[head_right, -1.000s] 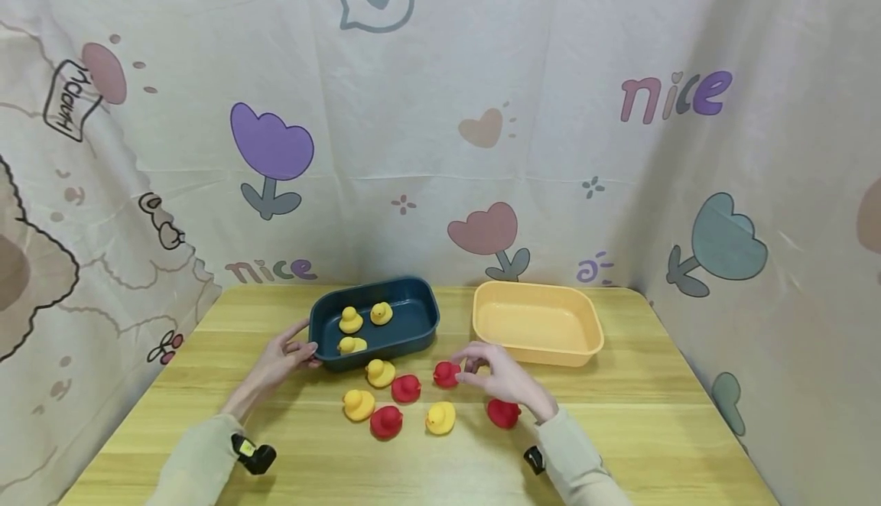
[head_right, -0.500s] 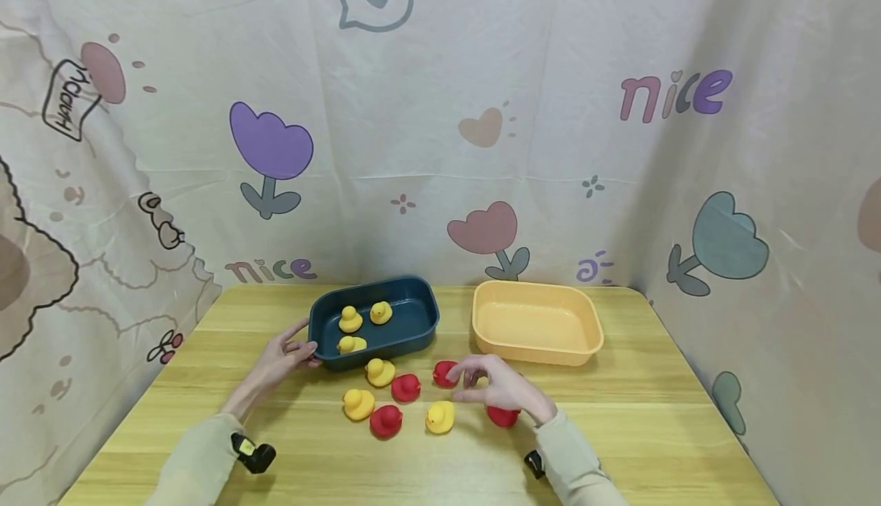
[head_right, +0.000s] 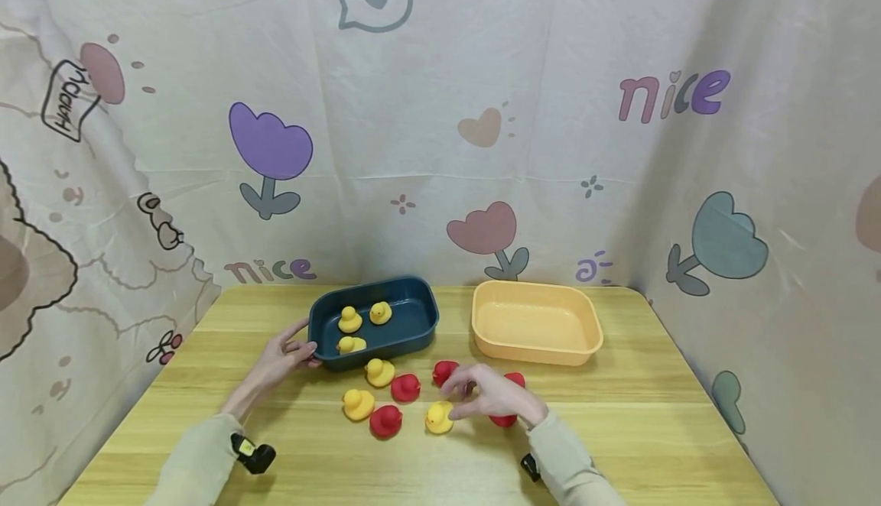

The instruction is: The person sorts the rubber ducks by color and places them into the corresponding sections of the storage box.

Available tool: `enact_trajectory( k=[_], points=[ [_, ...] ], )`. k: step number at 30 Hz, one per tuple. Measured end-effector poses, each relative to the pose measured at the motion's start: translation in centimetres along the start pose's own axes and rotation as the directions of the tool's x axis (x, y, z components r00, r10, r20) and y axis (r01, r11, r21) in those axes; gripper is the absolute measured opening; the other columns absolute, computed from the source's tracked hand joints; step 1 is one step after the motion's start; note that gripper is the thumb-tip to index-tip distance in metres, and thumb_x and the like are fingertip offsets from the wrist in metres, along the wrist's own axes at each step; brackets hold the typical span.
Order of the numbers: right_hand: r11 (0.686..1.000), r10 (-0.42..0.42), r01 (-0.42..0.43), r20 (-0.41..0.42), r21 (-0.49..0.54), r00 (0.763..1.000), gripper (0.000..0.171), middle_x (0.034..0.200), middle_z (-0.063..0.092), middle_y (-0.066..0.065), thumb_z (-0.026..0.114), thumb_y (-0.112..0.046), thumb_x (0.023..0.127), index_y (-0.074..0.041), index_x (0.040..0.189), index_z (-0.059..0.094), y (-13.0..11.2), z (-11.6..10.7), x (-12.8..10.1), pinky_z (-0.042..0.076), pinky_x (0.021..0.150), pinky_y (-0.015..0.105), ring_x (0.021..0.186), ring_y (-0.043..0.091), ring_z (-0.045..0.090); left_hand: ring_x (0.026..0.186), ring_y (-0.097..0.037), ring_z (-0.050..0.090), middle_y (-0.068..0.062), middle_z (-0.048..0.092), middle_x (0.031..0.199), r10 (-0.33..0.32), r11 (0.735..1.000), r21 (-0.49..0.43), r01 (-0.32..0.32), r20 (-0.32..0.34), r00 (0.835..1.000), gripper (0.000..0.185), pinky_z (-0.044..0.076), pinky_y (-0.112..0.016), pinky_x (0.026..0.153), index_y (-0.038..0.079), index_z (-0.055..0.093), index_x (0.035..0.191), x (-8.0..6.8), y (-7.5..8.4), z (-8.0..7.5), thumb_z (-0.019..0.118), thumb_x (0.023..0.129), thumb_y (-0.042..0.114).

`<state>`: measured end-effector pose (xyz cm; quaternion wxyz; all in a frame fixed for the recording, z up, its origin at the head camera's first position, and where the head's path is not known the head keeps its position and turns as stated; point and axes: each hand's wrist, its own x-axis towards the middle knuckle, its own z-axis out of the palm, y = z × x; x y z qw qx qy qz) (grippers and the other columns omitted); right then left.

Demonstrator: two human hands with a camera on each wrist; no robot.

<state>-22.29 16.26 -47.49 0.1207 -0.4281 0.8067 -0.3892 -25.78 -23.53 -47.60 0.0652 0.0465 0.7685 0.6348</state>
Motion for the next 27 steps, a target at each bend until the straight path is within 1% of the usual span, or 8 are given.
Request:
enact_trajectory(
  k=[3,5,7,10,15,24,27],
  points=[
    [1.0,0.02,-0.02,0.024,-0.015,1.0,0.026,0.096,0.064,0.005,0.069,-0.023,0.077,-0.013,0.1,0.064,-0.2,0.2,0.3,0.052,0.069,0.028,0.079,0.023,0.056,0.075,-0.025,0.067,-0.029,0.06,0.095,0.015,1.0,0.01,-0.015,0.01,1.0,0.065,0.055,-0.043,0.077,0.007,0.015,0.143,0.0,0.0,-0.1,0.051,0.09,0.01],
    [0.999,0.031,-0.03,0.035,-0.037,0.999,0.025,0.094,0.064,0.004,0.069,-0.024,0.077,-0.014,0.099,0.064,-0.3,0.3,0.4,0.052,0.068,0.027,0.077,0.023,0.056,0.074,-0.024,0.067,-0.028,0.061,0.094,0.015,1.0,0.007,-0.015,0.004,1.0,0.065,0.055,-0.043,0.077,0.007,0.015,0.143,0.0,-0.1,-0.1,0.052,0.089,0.01],
    [0.998,0.035,-0.033,0.041,-0.055,0.999,0.025,0.092,0.064,0.002,0.07,-0.025,0.076,-0.015,0.098,0.064,-0.3,0.4,0.5,0.052,0.066,0.026,0.076,0.023,0.056,0.075,-0.024,0.067,-0.029,0.06,0.094,0.018,1.0,0.014,-0.018,0.012,1.0,0.065,0.054,-0.045,0.078,0.007,0.014,0.143,0.0,-0.1,-0.1,0.051,0.09,0.011],
    [0.997,0.017,-0.014,0.04,-0.08,0.999,0.026,0.09,0.064,0.001,0.07,-0.026,0.075,-0.015,0.098,0.064,-0.4,0.5,0.6,0.052,0.065,0.025,0.075,0.022,0.056,0.075,-0.026,0.067,-0.03,0.06,0.094,0.009,1.0,0.01,-0.009,0.003,1.0,0.065,0.053,-0.046,0.08,0.008,0.015,0.143,0.0,-0.1,-0.1,0.052,0.09,0.011],
    [0.995,-0.017,0.021,0.037,-0.102,0.999,0.026,0.086,0.063,0.002,0.071,-0.027,0.075,-0.015,0.098,0.064,-0.3,0.8,0.9,0.05,0.06,0.023,0.071,0.02,0.055,0.075,-0.026,0.067,-0.03,0.06,0.092,0.01,1.0,0.003,-0.01,0.005,1.0,0.064,0.054,-0.045,0.079,0.009,0.016,0.143,0.1,-0.2,-0.1,0.051,0.09,0.01],
    [0.996,0.016,-0.012,0.043,-0.092,0.999,0.025,0.086,0.061,0.0,0.071,-0.027,0.074,-0.019,0.097,0.064,0.0,1.2,1.2,0.049,0.06,0.02,0.071,0.018,0.054,0.076,-0.027,0.067,-0.032,0.059,0.093,0.008,1.0,-0.011,-0.008,0.008,1.0,0.063,0.053,-0.047,0.079,0.009,0.017,0.143,0.2,-0.3,-0.1,0.051,0.089,0.009],
    [0.995,0.024,-0.02,0.044,-0.094,0.999,0.025,0.085,0.061,0.0,0.071,-0.028,0.074,-0.019,0.096,0.064,-0.2,1.3,1.3,0.048,0.06,0.019,0.071,0.018,0.053,0.076,-0.027,0.067,-0.028,0.061,0.09,0.013,1.0,-0.013,-0.013,0.005,1.0,0.064,0.053,-0.047,0.079,0.008,0.017,0.143,0.2,-0.3,-0.1,0.052,0.089,0.008]
  ],
)
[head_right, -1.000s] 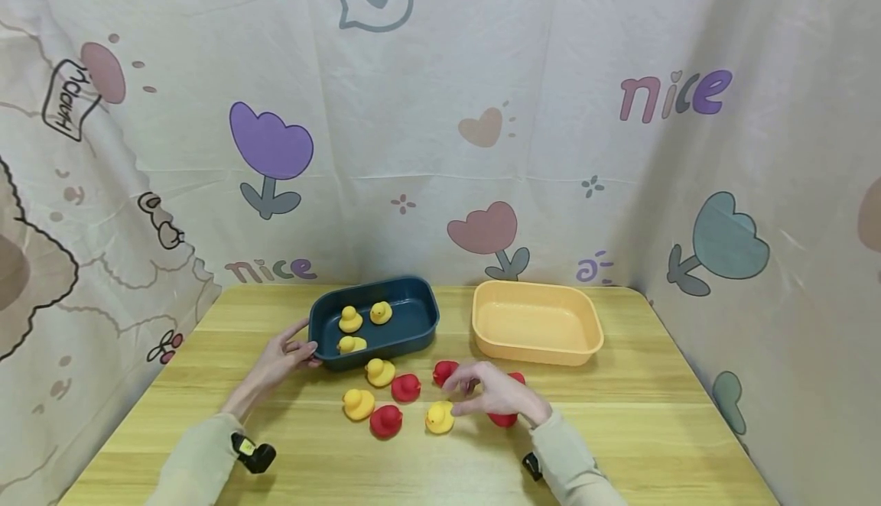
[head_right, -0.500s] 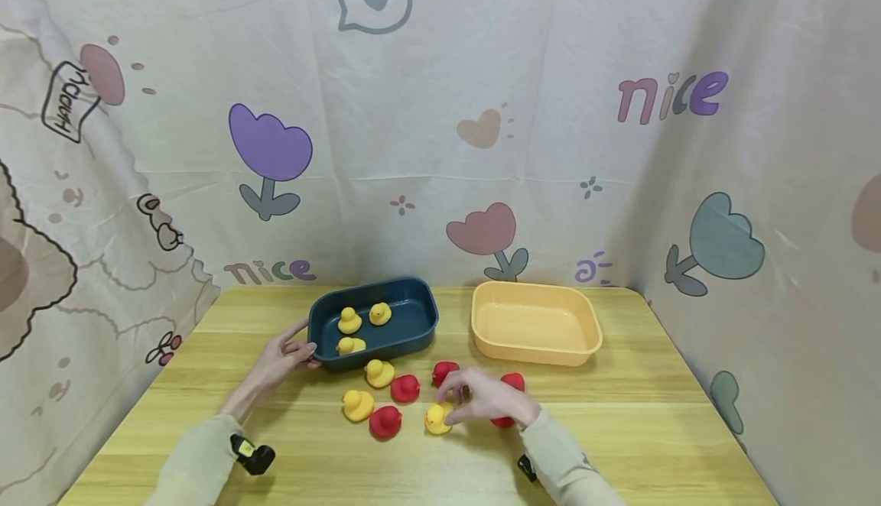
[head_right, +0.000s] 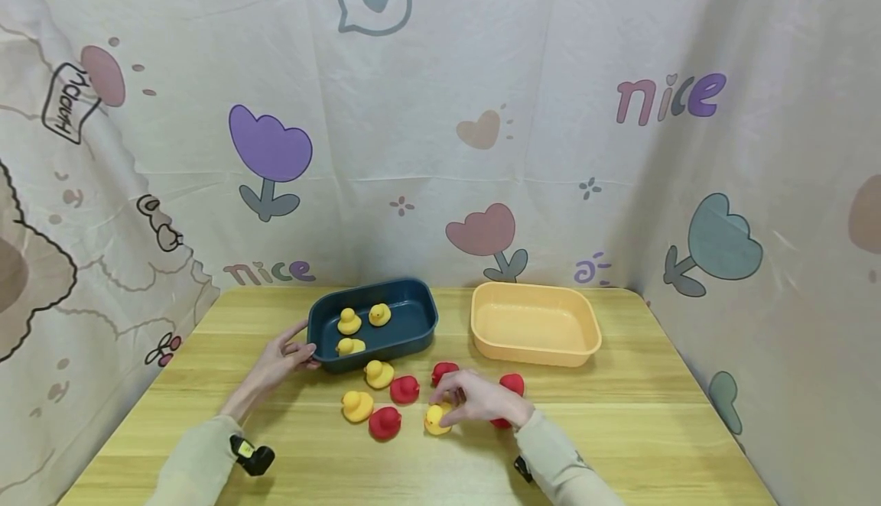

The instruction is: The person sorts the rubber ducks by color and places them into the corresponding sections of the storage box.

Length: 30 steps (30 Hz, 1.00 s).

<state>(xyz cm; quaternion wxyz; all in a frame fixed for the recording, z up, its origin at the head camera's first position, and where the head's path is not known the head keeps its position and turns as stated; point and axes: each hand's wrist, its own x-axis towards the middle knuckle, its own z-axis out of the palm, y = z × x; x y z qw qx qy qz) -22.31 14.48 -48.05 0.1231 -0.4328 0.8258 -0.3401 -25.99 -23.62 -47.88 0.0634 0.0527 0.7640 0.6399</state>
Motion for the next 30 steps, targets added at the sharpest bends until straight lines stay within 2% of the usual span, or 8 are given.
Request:
enact_trajectory(
  k=[8,18,23,30],
  points=[
    [1.0,0.016,-0.016,0.003,-0.016,1.0,0.025,0.085,0.059,-0.002,0.072,-0.029,0.073,-0.022,0.096,0.064,-0.12,0.24,0.16,0.047,0.059,0.018,0.071,0.017,0.052,0.074,-0.022,0.067,-0.029,0.06,0.093,0.008,1.0,0.027,-0.009,0.014,1.0,0.064,0.053,-0.046,0.079,0.006,0.014,0.143,-0.05,-0.07,-0.18,0.05,0.09,0.009],
    [0.999,0.011,-0.011,0.0,-0.033,1.0,0.026,0.085,0.057,-0.006,0.072,-0.027,0.073,-0.023,0.097,0.064,-0.1,0.47,0.36,0.047,0.061,0.019,0.072,0.012,0.051,0.074,-0.024,0.067,-0.021,0.062,0.086,-0.011,1.0,0.017,0.011,0.005,1.0,0.064,0.056,-0.039,0.077,0.007,0.015,0.143,-0.14,0.21,-0.14,0.05,0.09,0.009],
    [0.999,-0.003,0.002,-0.017,-0.046,1.0,0.024,0.083,0.057,-0.005,0.071,-0.027,0.074,-0.022,0.097,0.064,-0.26,0.42,0.4,0.047,0.06,0.02,0.072,0.013,0.051,0.074,-0.022,0.067,-0.024,0.061,0.088,-0.016,1.0,0.013,0.016,0.011,1.0,0.065,0.056,-0.037,0.076,0.007,0.014,0.143,-0.23,0.34,-0.08,0.051,0.09,0.009],
    [0.997,-0.059,0.055,-0.084,-0.045,0.995,0.02,0.08,0.057,0.001,0.07,-0.024,0.076,-0.019,0.095,0.064,-0.47,0.22,0.48,0.045,0.058,0.023,0.07,0.016,0.051,0.075,-0.024,0.067,-0.024,0.061,0.089,-0.015,1.0,0.007,0.015,0.013,1.0,0.066,0.056,-0.039,0.077,0.007,0.012,0.143,-0.35,0.5,0.0,0.051,0.09,0.009]
  ],
)
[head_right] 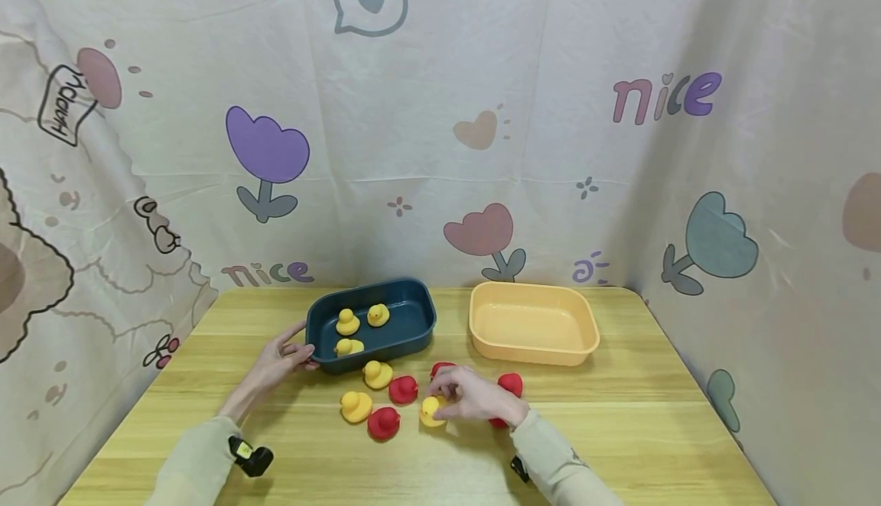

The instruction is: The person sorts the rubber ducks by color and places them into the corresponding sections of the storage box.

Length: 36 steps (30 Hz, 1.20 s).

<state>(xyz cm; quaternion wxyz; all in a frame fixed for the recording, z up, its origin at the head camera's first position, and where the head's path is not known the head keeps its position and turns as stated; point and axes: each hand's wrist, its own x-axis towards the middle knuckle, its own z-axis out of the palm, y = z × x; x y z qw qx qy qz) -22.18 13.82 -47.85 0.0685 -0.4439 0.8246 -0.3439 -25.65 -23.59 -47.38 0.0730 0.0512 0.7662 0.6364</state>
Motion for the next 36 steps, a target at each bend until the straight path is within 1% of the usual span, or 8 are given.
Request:
enact_trajectory(
  k=[5,12,15,20,24,30,34,36],
  points=[
    [1.0,0.004,-0.004,-0.057,0.002,0.998,0.019,0.079,0.057,0.0,0.07,-0.021,0.076,-0.019,0.094,0.063,0.1,0.0,0.1,0.047,0.061,0.028,0.071,0.017,0.051,0.074,-0.021,0.067,-0.023,0.061,0.089,-0.011,1.0,0.0,0.011,-0.005,1.0,0.065,0.055,-0.039,0.077,0.007,0.013,0.143,0.1,-0.1,0.0,0.051,0.09,0.009],
    [0.999,-0.044,0.044,-0.128,-0.002,0.991,0.022,0.08,0.061,0.001,0.071,-0.018,0.075,-0.015,0.095,0.061,-0.1,-0.5,0.7,0.05,0.064,0.023,0.071,0.021,0.055,0.073,-0.019,0.067,-0.016,0.063,0.083,-0.012,1.0,-0.013,0.012,0.005,1.0,0.064,0.055,-0.041,0.078,0.006,0.015,0.143,0.2,-0.1,0.0,0.051,0.089,0.008],
    [0.999,-0.032,0.03,-0.133,-0.016,0.991,0.023,0.082,0.061,-0.004,0.071,-0.02,0.075,-0.017,0.096,0.061,-0.6,-1.2,1.3,0.051,0.063,0.024,0.072,0.019,0.056,0.074,-0.021,0.067,-0.015,0.063,0.084,-0.01,1.0,-0.012,0.01,0.01,1.0,0.065,0.055,-0.042,0.078,0.007,0.015,0.143,0.1,-0.1,0.0,0.052,0.089,0.009],
    [1.0,0.004,-0.008,-0.114,-0.028,0.993,0.021,0.083,0.06,-0.01,0.07,-0.024,0.076,-0.021,0.095,0.061,-1.4,-2.4,2.5,0.052,0.065,0.026,0.074,0.013,0.056,0.073,-0.02,0.067,-0.013,0.063,0.083,-0.015,1.0,-0.007,0.016,0.013,1.0,0.066,0.056,-0.038,0.077,0.007,0.013,0.143,0.1,0.0,0.0,0.051,0.09,0.011],
    [1.0,0.015,-0.017,-0.108,-0.015,0.994,0.022,0.084,0.059,-0.009,0.07,-0.023,0.076,-0.02,0.096,0.061,-1.5,-3.5,3.8,0.052,0.068,0.026,0.076,0.016,0.056,0.072,-0.019,0.067,-0.013,0.063,0.083,-0.023,1.0,-0.005,0.024,0.008,1.0,0.066,0.056,-0.037,0.076,0.006,0.013,0.143,0.2,0.0,-0.1,0.051,0.09,0.01],
    [0.999,0.03,-0.031,-0.124,-0.008,0.992,0.023,0.084,0.058,-0.006,0.07,-0.022,0.076,-0.017,0.097,0.061,-1.1,-4.9,5.7,0.051,0.072,0.027,0.077,0.017,0.055,0.072,-0.018,0.067,-0.025,0.06,0.092,-0.027,1.0,-0.004,0.027,0.005,1.0,0.065,0.055,-0.041,0.078,0.006,0.014,0.143,0.2,-0.1,-0.1,0.051,0.09,0.009],
    [1.0,0.027,-0.028,-0.125,-0.008,0.992,0.024,0.086,0.06,-0.004,0.071,-0.02,0.075,-0.014,0.097,0.062,-0.9,-5.6,7.0,0.051,0.071,0.024,0.077,0.02,0.056,0.072,-0.019,0.067,-0.023,0.062,0.09,-0.028,1.0,0.003,0.028,0.004,1.0,0.066,0.055,-0.042,0.078,0.006,0.014,0.143,0.2,-0.1,-0.1,0.052,0.089,0.009],
    [1.0,0.024,-0.025,-0.131,-0.009,0.991,0.024,0.086,0.061,-0.002,0.071,-0.019,0.075,-0.012,0.096,0.062,-0.7,-5.8,7.8,0.052,0.07,0.028,0.076,0.02,0.056,0.072,-0.019,0.067,-0.021,0.062,0.088,-0.028,1.0,0.003,0.027,0.006,1.0,0.066,0.055,-0.041,0.078,0.005,0.014,0.143,0.3,0.0,-0.1,0.052,0.089,0.009]
  ],
)
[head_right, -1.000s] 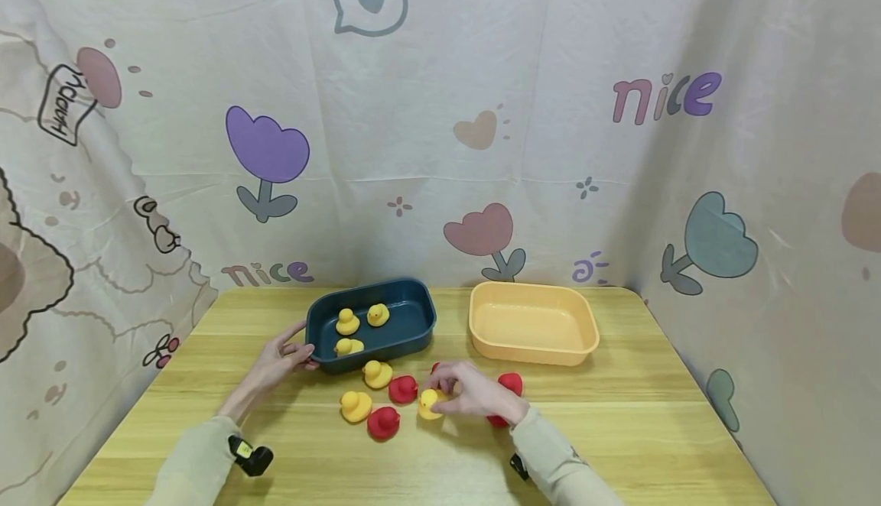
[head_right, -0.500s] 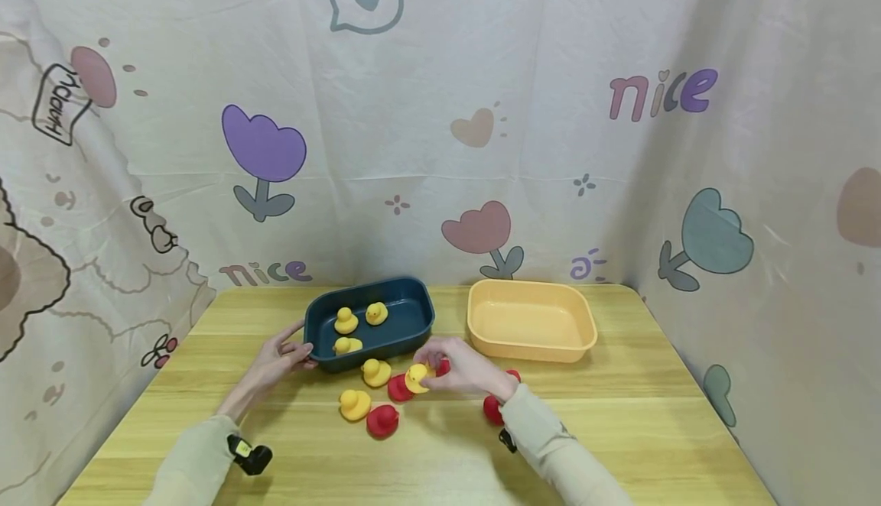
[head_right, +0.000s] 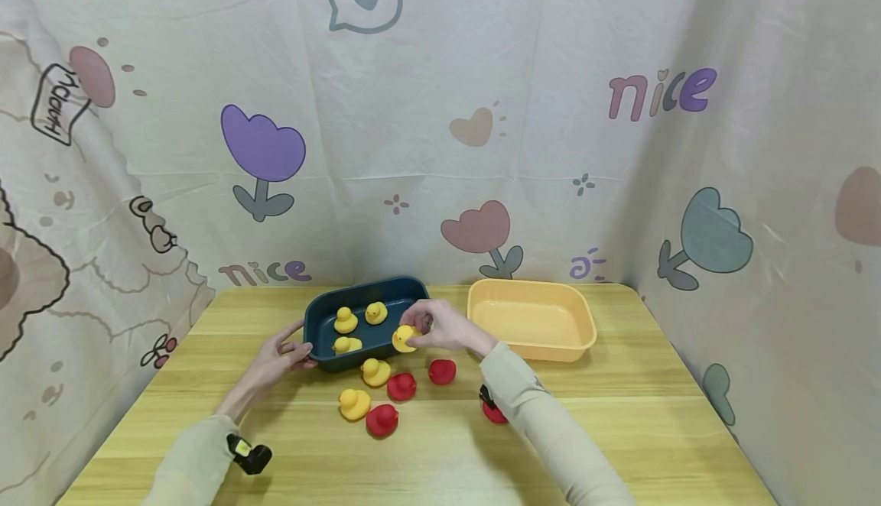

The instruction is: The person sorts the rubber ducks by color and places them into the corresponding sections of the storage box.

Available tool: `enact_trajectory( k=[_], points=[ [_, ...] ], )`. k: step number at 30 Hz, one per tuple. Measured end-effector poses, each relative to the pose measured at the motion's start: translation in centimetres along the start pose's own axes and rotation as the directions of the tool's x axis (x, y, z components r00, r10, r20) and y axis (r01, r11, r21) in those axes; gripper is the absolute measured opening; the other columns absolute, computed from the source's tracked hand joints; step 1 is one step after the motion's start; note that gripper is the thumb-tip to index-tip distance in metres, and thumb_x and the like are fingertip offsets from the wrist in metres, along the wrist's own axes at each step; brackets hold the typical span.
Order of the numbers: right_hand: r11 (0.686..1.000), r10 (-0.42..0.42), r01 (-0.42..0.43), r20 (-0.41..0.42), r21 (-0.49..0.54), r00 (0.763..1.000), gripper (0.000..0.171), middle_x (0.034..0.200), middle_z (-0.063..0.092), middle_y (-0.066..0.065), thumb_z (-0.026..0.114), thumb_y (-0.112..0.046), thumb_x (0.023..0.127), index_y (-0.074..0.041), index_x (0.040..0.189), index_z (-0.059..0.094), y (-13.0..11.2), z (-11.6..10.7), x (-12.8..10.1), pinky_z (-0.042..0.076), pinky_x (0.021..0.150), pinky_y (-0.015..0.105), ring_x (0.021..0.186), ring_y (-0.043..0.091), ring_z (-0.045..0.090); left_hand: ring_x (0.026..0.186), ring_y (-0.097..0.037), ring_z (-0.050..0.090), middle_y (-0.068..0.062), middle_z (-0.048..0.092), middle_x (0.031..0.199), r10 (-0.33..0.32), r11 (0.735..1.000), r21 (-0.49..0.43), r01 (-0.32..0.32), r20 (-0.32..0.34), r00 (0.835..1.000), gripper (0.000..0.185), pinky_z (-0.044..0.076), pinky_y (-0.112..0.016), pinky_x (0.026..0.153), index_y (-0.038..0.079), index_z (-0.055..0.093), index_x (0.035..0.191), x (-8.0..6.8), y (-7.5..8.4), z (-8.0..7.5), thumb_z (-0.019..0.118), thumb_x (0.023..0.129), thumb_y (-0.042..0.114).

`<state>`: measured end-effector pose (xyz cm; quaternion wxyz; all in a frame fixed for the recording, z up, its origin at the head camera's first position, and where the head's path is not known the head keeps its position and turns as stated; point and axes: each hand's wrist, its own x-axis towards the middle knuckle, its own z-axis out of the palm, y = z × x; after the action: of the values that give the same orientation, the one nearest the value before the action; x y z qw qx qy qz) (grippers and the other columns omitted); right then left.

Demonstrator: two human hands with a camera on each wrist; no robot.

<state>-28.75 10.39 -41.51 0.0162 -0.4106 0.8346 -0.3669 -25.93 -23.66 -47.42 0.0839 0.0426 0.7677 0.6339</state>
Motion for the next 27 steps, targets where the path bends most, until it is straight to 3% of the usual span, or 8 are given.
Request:
enact_trajectory(
  k=[7,12,18,27],
  points=[
    [0.998,0.056,-0.056,-0.003,-0.018,0.998,0.025,0.083,0.059,-0.002,0.071,-0.019,0.075,-0.013,0.097,0.062,0.6,0.0,2.4,0.053,0.069,0.037,0.074,0.019,0.055,0.073,-0.021,0.067,-0.014,0.063,0.083,0.002,1.0,0.002,-0.002,-0.002,1.0,0.066,0.056,-0.039,0.077,0.006,0.014,0.143,0.0,0.0,-0.1,0.052,0.089,0.01],
    [0.992,0.125,-0.124,0.011,-0.016,0.992,0.026,0.085,0.059,-0.002,0.071,-0.022,0.075,-0.015,0.099,0.062,1.1,0.4,3.7,0.052,0.068,0.026,0.075,0.017,0.055,0.074,-0.025,0.067,-0.015,0.063,0.083,0.005,1.0,-0.001,-0.005,-0.004,1.0,0.065,0.055,-0.04,0.077,0.006,0.014,0.143,0.0,0.0,0.1,0.051,0.089,0.009],
    [0.976,0.219,-0.219,0.005,0.018,0.976,0.025,0.084,0.061,0.001,0.071,-0.019,0.075,-0.014,0.097,0.063,1.9,1.4,5.0,0.05,0.063,0.017,0.072,0.013,0.053,0.074,-0.024,0.067,-0.026,0.061,0.089,0.016,1.0,-0.004,-0.016,0.001,1.0,0.065,0.054,-0.045,0.079,0.005,0.015,0.143,-0.1,-0.1,0.2,0.051,0.089,0.007],
    [0.975,0.22,-0.22,0.008,-0.009,0.975,0.027,0.086,0.064,0.004,0.073,-0.017,0.073,-0.008,0.096,0.064,2.8,3.7,6.7,0.049,0.062,0.015,0.07,0.01,0.055,0.075,-0.025,0.067,-0.027,0.06,0.091,0.011,1.0,-0.006,-0.012,-0.002,1.0,0.065,0.053,-0.045,0.08,0.006,0.015,0.143,-0.2,0.1,0.1,0.051,0.089,0.007]
  ],
)
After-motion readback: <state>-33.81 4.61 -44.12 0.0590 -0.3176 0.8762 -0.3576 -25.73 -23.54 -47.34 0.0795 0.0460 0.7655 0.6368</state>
